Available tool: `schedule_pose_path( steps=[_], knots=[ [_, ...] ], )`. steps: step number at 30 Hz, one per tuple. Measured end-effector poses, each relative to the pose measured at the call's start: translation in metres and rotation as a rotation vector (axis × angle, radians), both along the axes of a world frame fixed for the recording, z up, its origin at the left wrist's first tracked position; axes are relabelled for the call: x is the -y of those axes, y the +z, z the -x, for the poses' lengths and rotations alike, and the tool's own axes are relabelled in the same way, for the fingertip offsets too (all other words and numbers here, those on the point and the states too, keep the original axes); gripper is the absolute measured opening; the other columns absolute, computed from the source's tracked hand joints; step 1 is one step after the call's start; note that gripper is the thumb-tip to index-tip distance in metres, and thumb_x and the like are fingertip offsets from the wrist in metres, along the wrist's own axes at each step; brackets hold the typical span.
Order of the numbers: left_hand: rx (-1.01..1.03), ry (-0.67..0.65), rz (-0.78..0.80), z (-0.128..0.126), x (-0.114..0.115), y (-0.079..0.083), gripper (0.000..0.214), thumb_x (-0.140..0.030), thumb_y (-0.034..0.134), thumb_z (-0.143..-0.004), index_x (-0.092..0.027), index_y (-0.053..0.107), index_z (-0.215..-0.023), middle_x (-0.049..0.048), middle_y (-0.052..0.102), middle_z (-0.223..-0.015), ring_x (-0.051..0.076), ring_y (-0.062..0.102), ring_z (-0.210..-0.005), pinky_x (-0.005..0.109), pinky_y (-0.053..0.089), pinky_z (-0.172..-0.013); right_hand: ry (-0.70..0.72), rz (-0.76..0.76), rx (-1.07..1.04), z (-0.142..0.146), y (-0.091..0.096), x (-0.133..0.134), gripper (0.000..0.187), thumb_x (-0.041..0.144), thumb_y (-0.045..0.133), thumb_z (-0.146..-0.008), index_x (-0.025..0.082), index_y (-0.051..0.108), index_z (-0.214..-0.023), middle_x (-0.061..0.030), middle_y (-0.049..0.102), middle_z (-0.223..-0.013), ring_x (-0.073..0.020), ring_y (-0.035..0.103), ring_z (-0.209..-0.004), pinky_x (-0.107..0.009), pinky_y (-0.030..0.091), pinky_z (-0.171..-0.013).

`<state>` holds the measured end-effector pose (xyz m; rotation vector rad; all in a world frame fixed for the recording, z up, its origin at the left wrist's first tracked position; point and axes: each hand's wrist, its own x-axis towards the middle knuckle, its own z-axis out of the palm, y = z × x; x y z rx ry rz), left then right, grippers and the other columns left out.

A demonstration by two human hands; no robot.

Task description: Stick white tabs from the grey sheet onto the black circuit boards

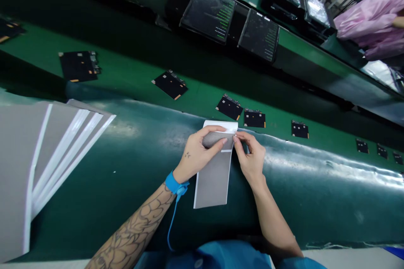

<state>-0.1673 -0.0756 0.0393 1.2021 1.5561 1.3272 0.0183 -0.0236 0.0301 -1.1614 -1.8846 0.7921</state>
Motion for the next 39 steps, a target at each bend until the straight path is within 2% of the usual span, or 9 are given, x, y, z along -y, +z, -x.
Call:
schedule_pose_path(
  steps=[6,15,20,25,28,31,33,35,39],
  knots=[
    [0.013,-0.072,-0.023,0.004,-0.001,-0.001,0.018,-0.030,0.072,-0.100,-0.022,0.077,-0.115,0.0066,0.081,-0.116,0.025,0.076,-0.112,0.040,0.059,-0.107,-0.025,-0.044,0.034,0.002,0.004,0.003,0.014,0.030,0.068,-0.104,0.025,0.078,-0.112,-0.0044,0.084,-0.102,-0.0206,0.081,-0.089,-0.036,0.068,-0.084],
    [0.117,-0.123,0.037,0.006,-0.002,0.001,0.017,-0.033,0.072,-0.100,-0.023,0.075,-0.113,0.0060,0.078,-0.122,0.025,0.074,-0.116,0.040,0.056,-0.111,-0.040,-0.107,0.002,0.003,0.004,0.009,0.014,0.023,0.066,-0.105,0.026,0.078,-0.112,-0.0034,0.083,-0.100,-0.0198,0.080,-0.087,-0.035,0.067,-0.080],
    [0.101,-0.120,0.047,0.007,-0.002,0.002,0.017,-0.034,0.072,-0.100,-0.022,0.075,-0.112,0.0064,0.078,-0.118,0.024,0.074,-0.111,0.038,0.058,-0.104,-0.032,0.036,-0.039,0.001,0.004,0.009,0.009,0.029,0.068,-0.104,0.026,0.074,-0.109,-0.0034,0.081,-0.099,-0.0199,0.079,-0.088,-0.036,0.067,-0.082],
    [0.064,-0.113,0.011,0.007,-0.001,-0.003,0.016,-0.033,0.071,-0.102,-0.022,0.074,-0.113,0.0064,0.078,-0.116,0.024,0.074,-0.109,0.037,0.058,-0.104,0.046,0.195,-0.099,-0.001,0.007,0.004,0.010,0.032,0.065,-0.105,0.026,0.069,-0.112,-0.0033,0.077,-0.100,-0.0188,0.076,-0.090,-0.035,0.065,-0.084],
    [0.040,-0.106,0.008,0.005,0.000,-0.004,0.016,-0.032,0.070,-0.102,-0.022,0.074,-0.115,0.0065,0.079,-0.116,0.024,0.074,-0.110,0.037,0.058,-0.103,0.082,0.156,-0.051,0.000,0.010,0.004,0.008,0.031,0.061,-0.107,0.026,0.066,-0.111,-0.0052,0.070,-0.107,-0.0200,0.071,-0.098,-0.039,0.062,-0.090],
    [0.007,-0.075,0.023,0.003,0.000,-0.003,0.017,-0.031,0.069,-0.101,-0.023,0.075,-0.116,0.0062,0.079,-0.118,0.025,0.074,-0.111,0.038,0.058,-0.103,0.053,0.064,0.030,0.000,0.016,0.005,0.008,0.031,0.060,-0.107,0.026,0.066,-0.107,-0.0085,0.059,-0.118,-0.0241,0.062,-0.117,-0.046,0.055,-0.104],
    [-0.006,-0.042,0.045,0.003,0.000,-0.001,0.017,-0.031,0.068,-0.101,-0.023,0.074,-0.115,0.0059,0.078,-0.121,0.025,0.074,-0.111,0.040,0.058,-0.104,0.045,0.055,0.036,-0.007,0.018,-0.003,0.010,0.034,0.060,-0.107,0.026,0.066,-0.106,-0.0088,0.054,-0.121,-0.0250,0.057,-0.124,-0.048,0.051,-0.110],
    [-0.008,-0.016,0.075,0.003,0.000,0.000,0.019,-0.034,0.068,-0.101,-0.023,0.073,-0.116,0.0056,0.078,-0.121,0.027,0.074,-0.110,0.042,0.059,-0.103,0.031,0.076,0.000,-0.023,0.018,-0.025,0.015,0.039,0.058,-0.108,0.026,0.066,-0.105,-0.0081,0.052,-0.121,-0.0243,0.056,-0.123,-0.046,0.051,-0.109],
    [-0.010,-0.008,0.106,0.004,0.000,-0.002,0.024,-0.041,0.070,-0.100,-0.024,0.071,-0.117,0.0059,0.076,-0.123,0.029,0.073,-0.108,0.041,0.061,-0.094,-0.056,0.136,0.093,-0.076,0.007,-0.098,0.026,0.051,0.058,-0.106,0.025,0.066,-0.105,-0.0091,0.052,-0.124,-0.0255,0.053,-0.125,-0.043,0.049,-0.105]
  ],
)
